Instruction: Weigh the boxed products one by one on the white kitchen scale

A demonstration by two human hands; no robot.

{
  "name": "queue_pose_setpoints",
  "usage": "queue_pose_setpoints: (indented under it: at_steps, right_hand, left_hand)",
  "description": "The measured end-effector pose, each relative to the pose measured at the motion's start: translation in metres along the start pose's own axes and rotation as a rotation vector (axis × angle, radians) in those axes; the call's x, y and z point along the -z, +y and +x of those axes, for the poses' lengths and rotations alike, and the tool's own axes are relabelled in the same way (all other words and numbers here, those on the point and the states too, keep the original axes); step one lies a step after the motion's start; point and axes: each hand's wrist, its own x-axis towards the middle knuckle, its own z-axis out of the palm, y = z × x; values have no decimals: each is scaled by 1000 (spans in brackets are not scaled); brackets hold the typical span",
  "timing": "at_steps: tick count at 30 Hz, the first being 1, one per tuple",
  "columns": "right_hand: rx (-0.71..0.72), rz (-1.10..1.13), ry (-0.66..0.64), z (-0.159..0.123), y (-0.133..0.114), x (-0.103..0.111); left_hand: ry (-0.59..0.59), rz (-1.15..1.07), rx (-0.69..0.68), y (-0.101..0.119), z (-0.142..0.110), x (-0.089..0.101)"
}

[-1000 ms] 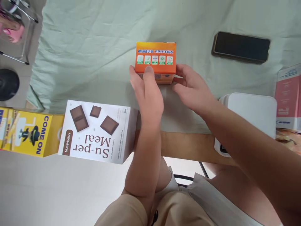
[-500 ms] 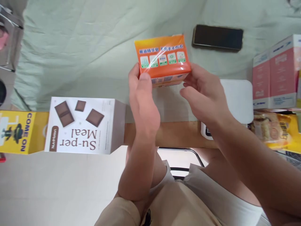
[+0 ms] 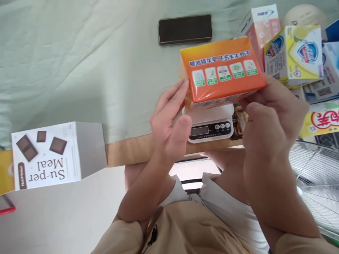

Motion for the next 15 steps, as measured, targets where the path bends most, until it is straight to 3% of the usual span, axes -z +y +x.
queue_pose_setpoints:
  at_steps: [5, 12, 15]
  right_hand:
    - [-76, 41, -18, -6, 4, 8]
    - [-223, -159, -73, -6, -4, 14]
    - [-216, -293, -12, -8, -9, 19]
  left_hand:
    - [25, 16, 121, 8, -5, -8]
    - [50, 72, 193, 2, -10, -13]
    - [112, 193, 128, 1, -8, -9]
